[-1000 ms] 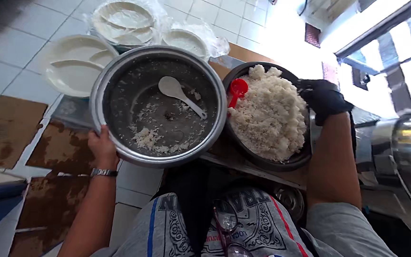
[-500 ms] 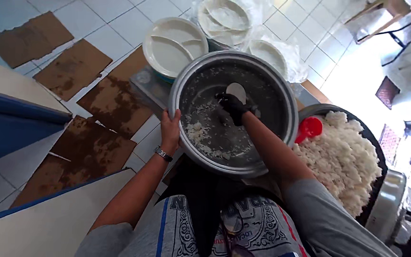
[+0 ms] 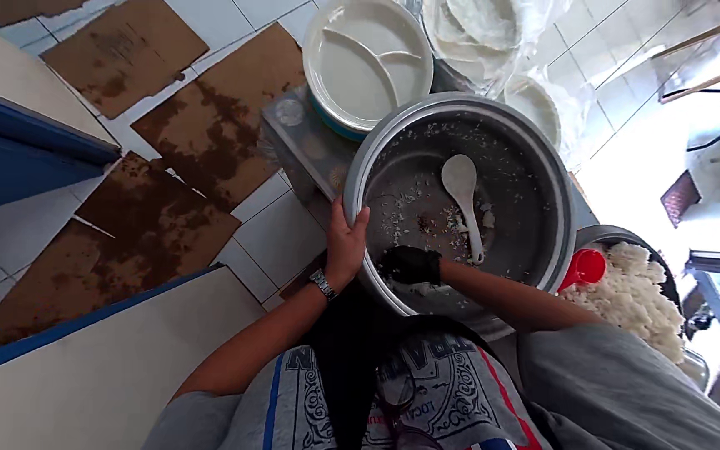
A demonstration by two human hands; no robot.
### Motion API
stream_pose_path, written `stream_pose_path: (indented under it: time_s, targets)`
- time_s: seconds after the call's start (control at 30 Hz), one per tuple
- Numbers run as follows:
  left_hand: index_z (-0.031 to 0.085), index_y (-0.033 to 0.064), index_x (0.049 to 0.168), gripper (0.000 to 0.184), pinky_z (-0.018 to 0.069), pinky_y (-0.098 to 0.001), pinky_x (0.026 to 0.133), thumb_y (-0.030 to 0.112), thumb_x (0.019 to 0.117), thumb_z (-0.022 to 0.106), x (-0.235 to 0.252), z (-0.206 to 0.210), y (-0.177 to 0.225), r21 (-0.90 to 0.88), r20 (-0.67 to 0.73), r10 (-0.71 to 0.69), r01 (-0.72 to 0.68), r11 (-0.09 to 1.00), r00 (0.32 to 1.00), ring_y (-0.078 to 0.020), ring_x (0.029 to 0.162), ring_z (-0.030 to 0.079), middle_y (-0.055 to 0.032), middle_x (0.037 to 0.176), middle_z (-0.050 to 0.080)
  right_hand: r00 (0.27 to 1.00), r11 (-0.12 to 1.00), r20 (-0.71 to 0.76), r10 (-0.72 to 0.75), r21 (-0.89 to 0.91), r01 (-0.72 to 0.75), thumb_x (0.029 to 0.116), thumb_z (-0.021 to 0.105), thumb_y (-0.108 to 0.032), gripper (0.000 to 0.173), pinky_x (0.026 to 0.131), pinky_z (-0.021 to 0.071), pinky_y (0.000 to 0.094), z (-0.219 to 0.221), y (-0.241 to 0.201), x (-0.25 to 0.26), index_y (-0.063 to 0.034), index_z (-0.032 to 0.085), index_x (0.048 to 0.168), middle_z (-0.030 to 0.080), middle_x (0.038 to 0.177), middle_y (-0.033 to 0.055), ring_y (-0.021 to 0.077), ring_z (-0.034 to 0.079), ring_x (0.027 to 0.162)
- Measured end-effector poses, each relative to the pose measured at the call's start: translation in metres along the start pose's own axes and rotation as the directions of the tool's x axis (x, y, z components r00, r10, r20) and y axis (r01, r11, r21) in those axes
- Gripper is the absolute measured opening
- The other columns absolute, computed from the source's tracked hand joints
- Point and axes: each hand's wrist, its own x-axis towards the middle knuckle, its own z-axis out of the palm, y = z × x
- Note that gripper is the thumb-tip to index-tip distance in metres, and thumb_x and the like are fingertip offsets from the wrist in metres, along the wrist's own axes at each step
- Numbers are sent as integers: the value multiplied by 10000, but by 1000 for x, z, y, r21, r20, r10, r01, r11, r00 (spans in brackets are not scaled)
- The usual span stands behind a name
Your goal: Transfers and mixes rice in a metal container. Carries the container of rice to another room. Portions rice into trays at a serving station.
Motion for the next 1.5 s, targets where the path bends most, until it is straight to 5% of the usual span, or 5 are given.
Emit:
stream_pose_path:
  time_s: [0.23, 0.47, 0.77, 1.03, 1.5]
  targets:
    - [359, 91, 1543, 539, 558, -445, 927, 248, 1069, 560, 0, -1, 4, 7, 16, -2, 2, 1000, 1000, -243, 1105, 657, -183, 1332, 602, 663, 962, -703, 256, 251, -106, 945, 579, -70, 400, 1155, 407, 503, -70, 79, 16, 54, 638, 1321, 614, 1364, 260, 361, 557, 1315]
    - [348, 109, 1545, 536, 557, -411, 918, 258, 1073, 553, -1, 0, 3, 7, 15, -5, 5, 1000, 1000, -211, 1097, 653, -162, 1345, 592, 918, 939, -298, 263, 299, -171, 944, 565, 73, 269, 1046, 497, 495, -25, 6, -25, 31, 746, 1139, 717, 1204, 204, 315, 670, 1159]
    - [352, 126, 1543, 534, 563, -411, 900, 277, 1072, 555, -2, 0, 4, 31, 7, 11, -11, 999, 1000, -219, 1079, 658, -165, 1338, 592, 201, 341, -408, 891, 307, -888, 869, 785, -353, 771, 947, 479, 707, -81, 56, -72, -27, 442, 1478, 611, 1305, 321, 514, 597, 1213]
    - [359, 147, 1539, 530, 563, -406, 897, 291, 1070, 559, -3, 2, 7, 24, -11, -12, 12, 1000, 1000, -204, 1070, 661, -155, 1326, 599, 675, 821, -497, 545, 478, -311, 1047, 527, -106, 381, 991, 532, 452, -91, 10, -34, -16, 549, 1416, 631, 1332, 213, 286, 655, 1154]
    - [421, 135, 1496, 519, 589, -381, 837, 262, 1037, 625, -5, 2, 2, -41, -37, 20, -21, 999, 999, -183, 999, 681, -124, 1269, 629, 509, 500, -99, 855, -105, -860, 1047, 569, -293, 452, 1103, 398, 646, -34, 58, -93, 84, 628, 1289, 582, 1380, 307, 467, 522, 1336]
